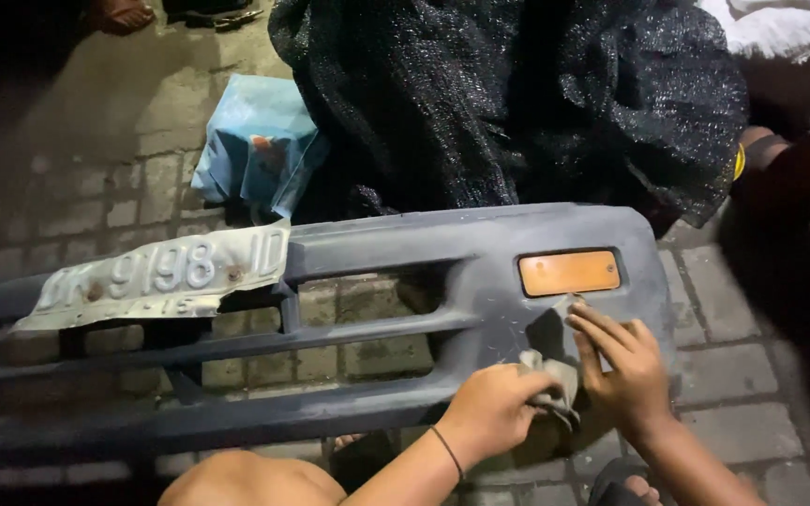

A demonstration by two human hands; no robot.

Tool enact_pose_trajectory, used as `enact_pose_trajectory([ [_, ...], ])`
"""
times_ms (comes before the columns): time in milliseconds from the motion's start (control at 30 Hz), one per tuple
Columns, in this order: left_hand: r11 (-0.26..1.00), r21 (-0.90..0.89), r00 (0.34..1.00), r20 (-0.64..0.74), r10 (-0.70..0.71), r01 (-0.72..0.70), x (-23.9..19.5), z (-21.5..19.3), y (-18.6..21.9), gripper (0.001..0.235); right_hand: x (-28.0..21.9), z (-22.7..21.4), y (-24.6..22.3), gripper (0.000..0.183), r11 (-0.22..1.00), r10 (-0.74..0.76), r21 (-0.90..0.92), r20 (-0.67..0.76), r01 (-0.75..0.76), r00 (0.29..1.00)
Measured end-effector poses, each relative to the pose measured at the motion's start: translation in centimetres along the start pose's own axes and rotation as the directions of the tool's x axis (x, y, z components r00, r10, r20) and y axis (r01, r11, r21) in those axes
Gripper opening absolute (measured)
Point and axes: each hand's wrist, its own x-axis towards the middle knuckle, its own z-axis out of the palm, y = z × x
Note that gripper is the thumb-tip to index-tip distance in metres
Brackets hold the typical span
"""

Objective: The person scrubs a grey car bumper with a cloth and a small tool, focusing on the area around the license plate and an orange reflector. The person is sitting on the ground while performing the cleaning task.

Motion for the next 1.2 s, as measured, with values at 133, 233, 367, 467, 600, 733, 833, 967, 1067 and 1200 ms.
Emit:
enact_pose_trajectory([
  [133,0.989,-0.094,0.975,-0.181,-0.132,0.116,-1.4,-3.0,0.1,0.036,-2.0,2.5,0.1,0.029,0.998,-0.047,0.048,0.062,0.044,0.997],
  [233,0.97,-0.245,0.894,-0.433,-0.115,0.006,-2.4,-5.3,0.8,0.039,-6.9,5.4,1.4,0.034,0.994,-0.1,0.058,0.162,0.092,0.982],
  [367,0.951,-0.301,0.844,-0.488,-0.221,0.074,-3.0,-7.0,1.4,0.029,-10.5,8.2,2.7,0.047,0.93,-0.329,-0.016,0.41,0.368,0.851],
  [467,0.919,-0.366,0.843,-0.439,-0.311,0.148,-3.1,-6.4,0.6,0.029,-5.9,5.6,0.8,0.042,0.953,-0.247,-0.102,0.278,0.285,0.928],
  [600,0.945,-0.309,0.841,-0.478,-0.253,0.109,-3.0,-5.5,0.2,0.033,-7.0,6.6,-1.8,0.035,0.735,0.316,0.353,0.578,-0.579,0.753],
  [733,0.931,-0.35,0.851,-0.452,-0.266,0.105,-2.3,-6.0,0.9,0.028,-9.8,7.6,2.1,0.042,0.928,-0.342,-0.006,0.38,0.372,0.86],
  [833,0.952,-0.302,0.866,-0.46,-0.197,0.056,-2.0,-5.6,0.7,0.027,-5.7,4.8,0.1,0.028,0.969,-0.135,-0.183,0.177,0.168,0.975],
  [967,0.963,-0.261,0.84,-0.506,-0.196,0.067,-0.7,-5.5,0.0,0.032,-8.4,5.3,-0.5,0.045,0.966,-0.258,0.075,0.344,0.248,0.903],
  [1067,0.971,-0.237,0.836,-0.523,-0.164,0.042,0.4,-5.7,0.0,0.034,-7.1,4.2,0.0,0.047,0.957,-0.22,-0.107,0.339,0.27,0.915],
  [1200,0.982,-0.188,0.83,-0.548,-0.107,0.002,1.5,-5.0,0.1,0.04,-11.2,5.4,1.3,0.043,0.978,-0.207,0.098,0.35,0.184,0.914],
])
